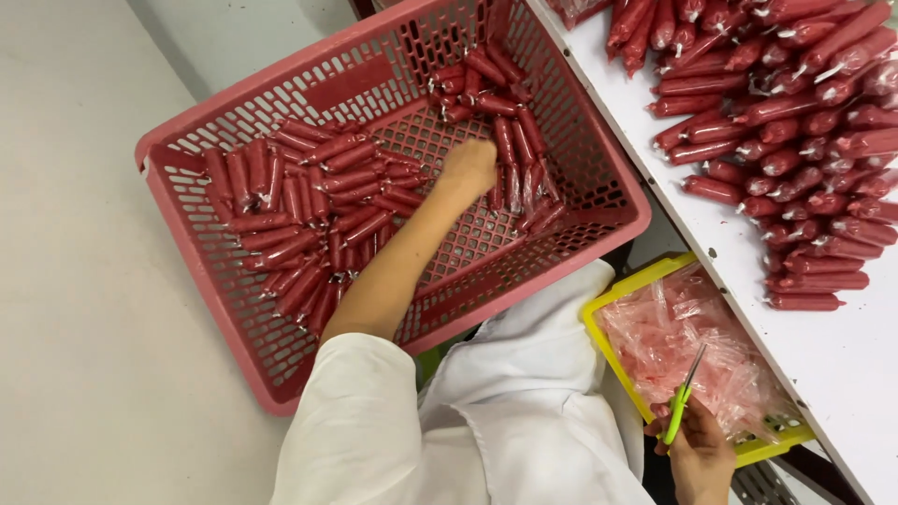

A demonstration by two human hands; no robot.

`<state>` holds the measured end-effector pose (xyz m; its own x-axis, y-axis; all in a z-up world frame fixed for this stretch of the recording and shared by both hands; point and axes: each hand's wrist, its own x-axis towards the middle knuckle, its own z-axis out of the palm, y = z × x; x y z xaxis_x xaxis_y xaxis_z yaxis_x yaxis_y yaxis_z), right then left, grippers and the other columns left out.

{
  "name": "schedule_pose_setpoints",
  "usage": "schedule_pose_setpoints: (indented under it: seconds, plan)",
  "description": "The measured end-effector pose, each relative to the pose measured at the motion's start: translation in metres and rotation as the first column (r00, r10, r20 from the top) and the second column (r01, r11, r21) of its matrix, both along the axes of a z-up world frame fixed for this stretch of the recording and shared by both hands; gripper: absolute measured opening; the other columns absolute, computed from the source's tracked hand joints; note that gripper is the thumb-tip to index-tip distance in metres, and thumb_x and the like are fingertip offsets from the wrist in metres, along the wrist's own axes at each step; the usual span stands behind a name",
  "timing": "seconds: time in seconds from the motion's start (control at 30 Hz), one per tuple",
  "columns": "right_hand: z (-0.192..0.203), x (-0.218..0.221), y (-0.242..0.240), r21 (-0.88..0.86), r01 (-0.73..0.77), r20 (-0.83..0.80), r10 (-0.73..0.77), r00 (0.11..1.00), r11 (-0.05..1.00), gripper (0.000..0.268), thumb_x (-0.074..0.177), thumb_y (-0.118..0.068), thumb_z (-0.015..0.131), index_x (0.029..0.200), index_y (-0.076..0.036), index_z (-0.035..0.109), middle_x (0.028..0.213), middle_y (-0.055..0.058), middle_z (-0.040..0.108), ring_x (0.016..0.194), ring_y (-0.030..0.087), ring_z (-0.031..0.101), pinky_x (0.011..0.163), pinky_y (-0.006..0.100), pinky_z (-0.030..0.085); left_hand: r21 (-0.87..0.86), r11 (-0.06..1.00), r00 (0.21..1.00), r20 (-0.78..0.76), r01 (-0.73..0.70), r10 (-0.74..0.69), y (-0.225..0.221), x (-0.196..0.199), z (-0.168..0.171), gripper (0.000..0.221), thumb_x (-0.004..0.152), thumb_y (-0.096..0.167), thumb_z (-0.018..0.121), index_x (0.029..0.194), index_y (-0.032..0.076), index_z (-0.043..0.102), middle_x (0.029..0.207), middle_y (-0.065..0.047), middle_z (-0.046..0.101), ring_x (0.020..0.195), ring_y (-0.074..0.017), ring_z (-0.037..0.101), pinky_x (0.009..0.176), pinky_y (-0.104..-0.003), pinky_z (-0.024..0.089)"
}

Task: Trimming the excess plastic casing from small red sausages using scissors and placing them in a crate.

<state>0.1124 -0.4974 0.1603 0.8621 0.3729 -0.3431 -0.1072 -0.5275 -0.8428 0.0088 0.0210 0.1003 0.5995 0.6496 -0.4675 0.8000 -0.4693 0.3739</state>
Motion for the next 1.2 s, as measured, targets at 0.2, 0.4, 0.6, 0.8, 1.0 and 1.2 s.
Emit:
schedule_pose_setpoints:
  seconds: [0.2,0.4,0.6,0.8,1.0,1.2]
  plan:
    - [0.014,0.0,0.022,-0.221,-0.025,-0.023,0.02,1.0,0.975,0.041,0.092,-0.001,0.072,0.133,0.003,0.064,0.092,0.018,0.071,0.07,0.029,0.07,0.051,0.032,0.05,0.028,0.999,0.995,0.093,0.028,-0.031,-0.036,0.004,-0.06,0.069,0.079,-0.014,0.068,0.141,0.007,0.045,0.132,-0.021,0.041,0.119,-0.0436,0.047,0.086,-0.057,0.056]
    - [0.008,0.004,0.031,-0.165,-0.041,-0.061,0.032,0.998,0.985,0.038,0.094,-0.006,0.072,0.13,0.001,0.063,0.098,0.016,0.071,0.068,0.027,0.069,0.05,0.029,0.045,-0.269,0.879,0.85,0.256,-0.394,0.46,-0.044,-0.007,-0.048,0.055,0.097,0.017,0.058,0.147,0.004,0.038,0.135,-0.024,0.05,0.094,-0.0358,0.069,0.072,-0.041,0.066]
    - [0.0,0.007,0.041,-0.143,-0.055,-0.106,0.04,0.994,0.988,0.045,0.091,-0.007,0.072,0.135,-0.006,0.064,0.095,0.012,0.072,0.071,0.025,0.07,0.054,0.03,0.046,-0.205,0.936,0.927,0.187,-0.285,0.324,-0.038,-0.006,-0.058,0.052,0.082,0.026,0.083,0.125,0.006,0.062,0.133,-0.018,0.055,0.112,-0.0388,0.063,0.09,-0.05,0.057]
    - [0.001,0.003,0.035,-0.128,-0.002,-0.128,-0.014,0.992,0.992,0.041,0.093,-0.002,0.069,0.134,-0.003,0.064,0.099,0.016,0.071,0.07,0.029,0.07,0.055,0.032,0.045,-0.397,0.871,0.942,0.043,-0.291,0.334,-0.036,-0.018,-0.003,0.019,0.086,0.013,0.072,0.096,0.016,0.056,0.091,-0.001,0.061,0.085,-0.0189,0.063,0.068,-0.036,0.048]
    - [-0.02,0.011,0.013,-0.09,-0.047,-0.083,0.04,0.996,0.995,0.043,0.094,0.001,0.065,0.137,0.002,0.06,0.099,0.02,0.071,0.069,0.033,0.071,0.052,0.033,0.047,-0.52,0.854,1.0,0.002,0.017,-0.019,-0.048,-0.021,0.051,0.069,0.083,-0.009,0.044,0.149,0.012,0.042,0.111,-0.006,0.058,0.075,-0.0147,0.054,0.059,-0.03,0.044]
    - [0.015,0.0,0.041,-0.141,-0.047,-0.081,0.036,0.996,0.989,0.044,0.091,-0.009,0.073,0.133,-0.004,0.064,0.097,0.014,0.072,0.07,0.027,0.071,0.056,0.031,0.048,0.347,0.908,0.939,0.163,0.233,-0.303,-0.026,-0.006,-0.03,0.069,0.07,-0.03,0.056,0.133,0.001,0.055,0.113,-0.017,0.053,0.11,-0.0353,0.054,0.105,-0.058,0.049]
